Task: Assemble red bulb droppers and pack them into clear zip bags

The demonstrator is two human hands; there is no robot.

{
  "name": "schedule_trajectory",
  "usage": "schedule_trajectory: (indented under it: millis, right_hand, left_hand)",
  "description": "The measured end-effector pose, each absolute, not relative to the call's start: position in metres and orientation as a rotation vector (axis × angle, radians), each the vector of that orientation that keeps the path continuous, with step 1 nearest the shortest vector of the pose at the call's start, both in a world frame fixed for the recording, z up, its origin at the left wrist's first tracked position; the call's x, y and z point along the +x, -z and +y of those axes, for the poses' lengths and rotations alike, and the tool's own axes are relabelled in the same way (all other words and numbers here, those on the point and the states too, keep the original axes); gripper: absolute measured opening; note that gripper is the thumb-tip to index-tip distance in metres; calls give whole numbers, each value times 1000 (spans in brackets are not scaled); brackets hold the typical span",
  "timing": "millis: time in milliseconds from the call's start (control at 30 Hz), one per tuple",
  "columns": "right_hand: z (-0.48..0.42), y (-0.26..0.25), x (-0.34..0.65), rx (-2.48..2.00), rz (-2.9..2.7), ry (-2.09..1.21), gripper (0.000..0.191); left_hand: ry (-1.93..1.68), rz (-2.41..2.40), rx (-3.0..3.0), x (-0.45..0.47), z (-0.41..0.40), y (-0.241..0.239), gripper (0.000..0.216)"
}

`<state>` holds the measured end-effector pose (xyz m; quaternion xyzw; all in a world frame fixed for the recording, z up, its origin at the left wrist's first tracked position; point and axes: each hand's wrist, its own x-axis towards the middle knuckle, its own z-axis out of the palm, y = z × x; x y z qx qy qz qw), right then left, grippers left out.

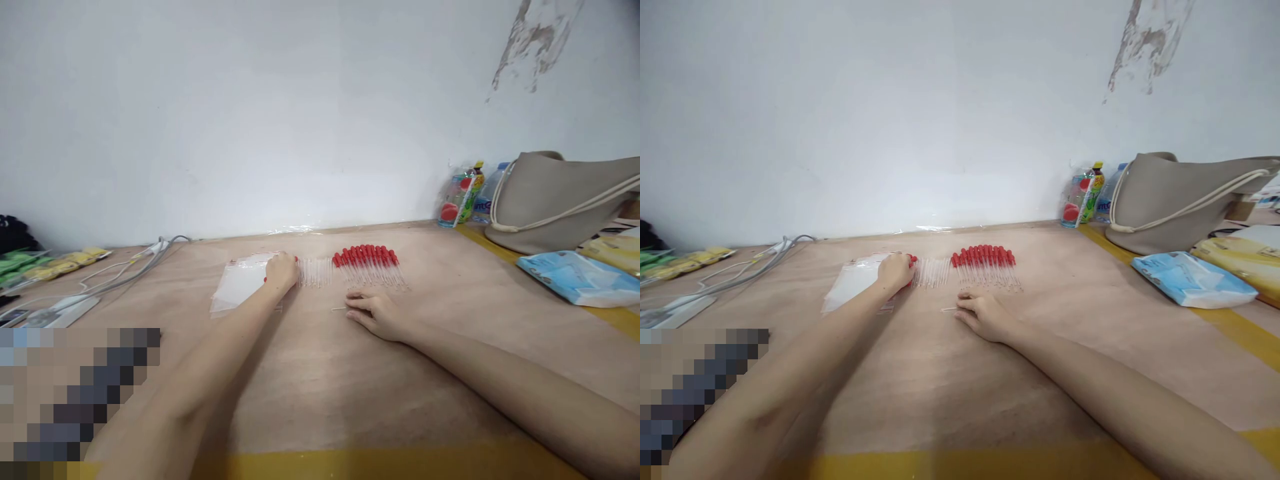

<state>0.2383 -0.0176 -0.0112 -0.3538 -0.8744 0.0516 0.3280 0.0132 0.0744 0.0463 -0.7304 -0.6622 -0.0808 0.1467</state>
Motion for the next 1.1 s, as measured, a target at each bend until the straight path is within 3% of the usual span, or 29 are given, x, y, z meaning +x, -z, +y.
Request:
schedule_trajectory:
  millis: [300, 500, 633, 900, 1100]
  right_hand:
    - [-16, 12, 238, -908, -2260, -217, 20]
    - [-16, 15, 239, -898, -2256, -210, 19]
    - [-18, 12, 238, -904, -2212, -168, 17]
    - [-23, 7, 235, -910, -2128, -19, 13]
    - [-24, 5, 229, -812, -2104, 99, 13]
  left_hand:
    - [419, -1717, -2144, 8, 62, -52, 25]
    - [1217, -1475, -2389, -4, 27, -37, 15]
    - [1455, -1396, -2644, -1, 1, -10, 9]
    - [1379, -1314, -2773, 9, -9, 1, 30]
    - [1103, -1036, -2642, 11, -9, 6, 22]
